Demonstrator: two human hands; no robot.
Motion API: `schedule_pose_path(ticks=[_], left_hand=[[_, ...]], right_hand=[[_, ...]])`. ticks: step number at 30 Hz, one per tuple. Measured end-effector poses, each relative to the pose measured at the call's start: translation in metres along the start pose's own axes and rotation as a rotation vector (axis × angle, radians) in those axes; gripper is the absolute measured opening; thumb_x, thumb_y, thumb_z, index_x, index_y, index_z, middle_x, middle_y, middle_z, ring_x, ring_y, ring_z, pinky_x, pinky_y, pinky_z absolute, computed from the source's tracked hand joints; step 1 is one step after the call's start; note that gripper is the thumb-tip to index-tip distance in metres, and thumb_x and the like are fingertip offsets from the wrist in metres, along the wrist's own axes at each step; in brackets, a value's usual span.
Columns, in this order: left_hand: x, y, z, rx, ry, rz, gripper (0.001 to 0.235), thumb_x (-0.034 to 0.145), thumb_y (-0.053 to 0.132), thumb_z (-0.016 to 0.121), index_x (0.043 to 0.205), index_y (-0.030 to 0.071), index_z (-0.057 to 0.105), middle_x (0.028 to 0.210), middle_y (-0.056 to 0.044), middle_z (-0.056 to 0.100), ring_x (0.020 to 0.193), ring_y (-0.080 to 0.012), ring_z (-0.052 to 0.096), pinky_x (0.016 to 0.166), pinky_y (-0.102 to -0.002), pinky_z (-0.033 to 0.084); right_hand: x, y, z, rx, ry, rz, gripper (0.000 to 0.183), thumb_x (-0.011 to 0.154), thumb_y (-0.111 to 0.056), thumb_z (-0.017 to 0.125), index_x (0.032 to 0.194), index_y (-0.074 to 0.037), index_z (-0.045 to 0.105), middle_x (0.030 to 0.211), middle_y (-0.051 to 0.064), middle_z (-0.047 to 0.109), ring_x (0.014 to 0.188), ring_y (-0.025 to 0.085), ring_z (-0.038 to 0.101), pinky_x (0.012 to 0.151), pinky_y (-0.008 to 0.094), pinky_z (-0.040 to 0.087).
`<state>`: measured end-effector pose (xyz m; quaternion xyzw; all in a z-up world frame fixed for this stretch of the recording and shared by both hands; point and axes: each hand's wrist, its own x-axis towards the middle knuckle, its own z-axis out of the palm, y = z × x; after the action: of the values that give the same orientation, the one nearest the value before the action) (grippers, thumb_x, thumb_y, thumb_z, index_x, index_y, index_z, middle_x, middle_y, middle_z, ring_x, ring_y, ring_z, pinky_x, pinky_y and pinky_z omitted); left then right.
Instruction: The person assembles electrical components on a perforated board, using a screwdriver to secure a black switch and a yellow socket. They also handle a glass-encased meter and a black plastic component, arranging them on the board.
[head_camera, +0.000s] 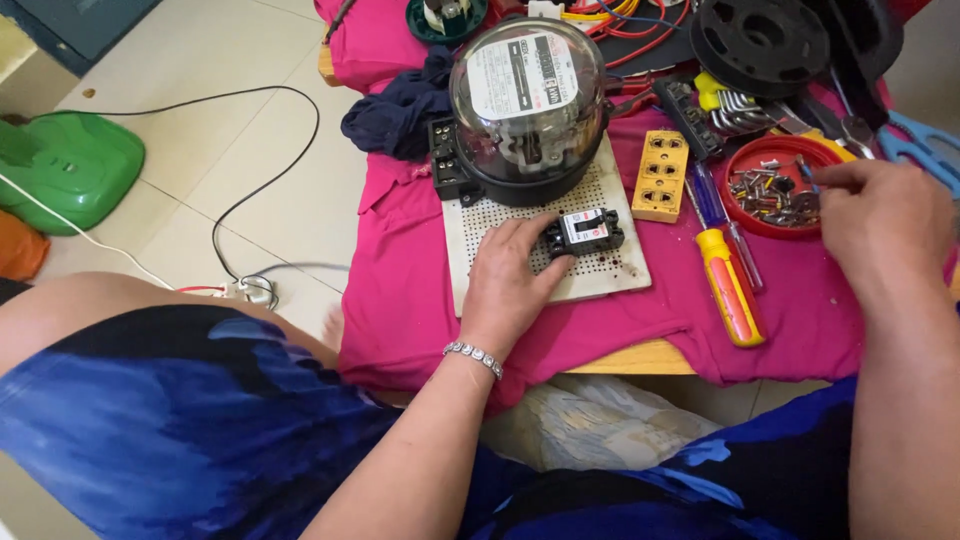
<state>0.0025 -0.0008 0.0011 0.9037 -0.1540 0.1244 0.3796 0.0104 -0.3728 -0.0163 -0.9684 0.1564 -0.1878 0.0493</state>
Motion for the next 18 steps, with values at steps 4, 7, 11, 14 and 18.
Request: schedule_pose_path(ticks=[4, 7, 11, 14, 18], left_hand=[[-0.002, 0.001, -0.001, -0.001, -0.006, -0.022, 0.050, 0.081, 0.024, 0.080, 0.127, 0.011, 0.068, 0.110, -0.006, 0.069, 0.101, -0.0238, 0.063, 0.094, -0.036, 0.051], [-0.002, -0.001, 0.000, -0.011, 0.007, -0.006, 0.050, 0.081, 0.023, 0.079, 0.127, 0.011, 0.067, 0.110, -0.006, 0.067, 0.103, -0.0250, 0.063, 0.095, -0.036, 0.051], [-0.002, 0.000, -0.001, -0.019, 0.005, -0.008, 0.049, 0.082, 0.024, 0.079, 0.127, 0.011, 0.067, 0.109, -0.006, 0.067, 0.103, -0.0252, 0.063, 0.095, -0.036, 0.050], [-0.003, 0.004, -0.004, -0.036, -0.005, -0.036, 0.050, 0.081, 0.022, 0.079, 0.128, 0.011, 0.066, 0.110, -0.006, 0.067, 0.103, -0.0259, 0.063, 0.096, -0.037, 0.050], [0.003, 0.005, -0.004, -0.022, -0.013, -0.058, 0.051, 0.082, 0.024, 0.079, 0.129, 0.009, 0.066, 0.109, -0.007, 0.068, 0.103, -0.0249, 0.063, 0.095, -0.036, 0.050]], right_hand=[[-0.001, -0.003, -0.004, 0.026, -0.057, 0.005, 0.016, 0.108, -0.018, 0.073, 0.116, -0.011, 0.086, 0.078, 0.012, 0.075, 0.055, 0.031, 0.065, 0.054, 0.044, 0.053], [-0.002, -0.022, -0.004, -0.020, -0.070, -0.023, 0.018, 0.104, -0.020, 0.079, 0.118, -0.011, 0.085, 0.089, 0.013, 0.078, 0.065, 0.029, 0.069, 0.061, 0.044, 0.056], [-0.002, -0.050, -0.015, 0.015, -0.090, -0.069, 0.020, 0.102, -0.013, 0.070, 0.116, -0.010, 0.084, 0.097, 0.017, 0.078, 0.076, 0.036, 0.071, 0.074, 0.049, 0.057], [0.003, -0.052, -0.008, 0.004, -0.055, -0.149, 0.019, 0.102, -0.015, 0.072, 0.113, -0.006, 0.084, 0.096, 0.019, 0.077, 0.077, 0.039, 0.070, 0.074, 0.050, 0.055], [0.015, -0.056, 0.000, 0.012, -0.108, -0.127, 0.021, 0.100, -0.019, 0.074, 0.112, -0.005, 0.083, 0.092, 0.019, 0.077, 0.075, 0.038, 0.070, 0.070, 0.049, 0.054]])
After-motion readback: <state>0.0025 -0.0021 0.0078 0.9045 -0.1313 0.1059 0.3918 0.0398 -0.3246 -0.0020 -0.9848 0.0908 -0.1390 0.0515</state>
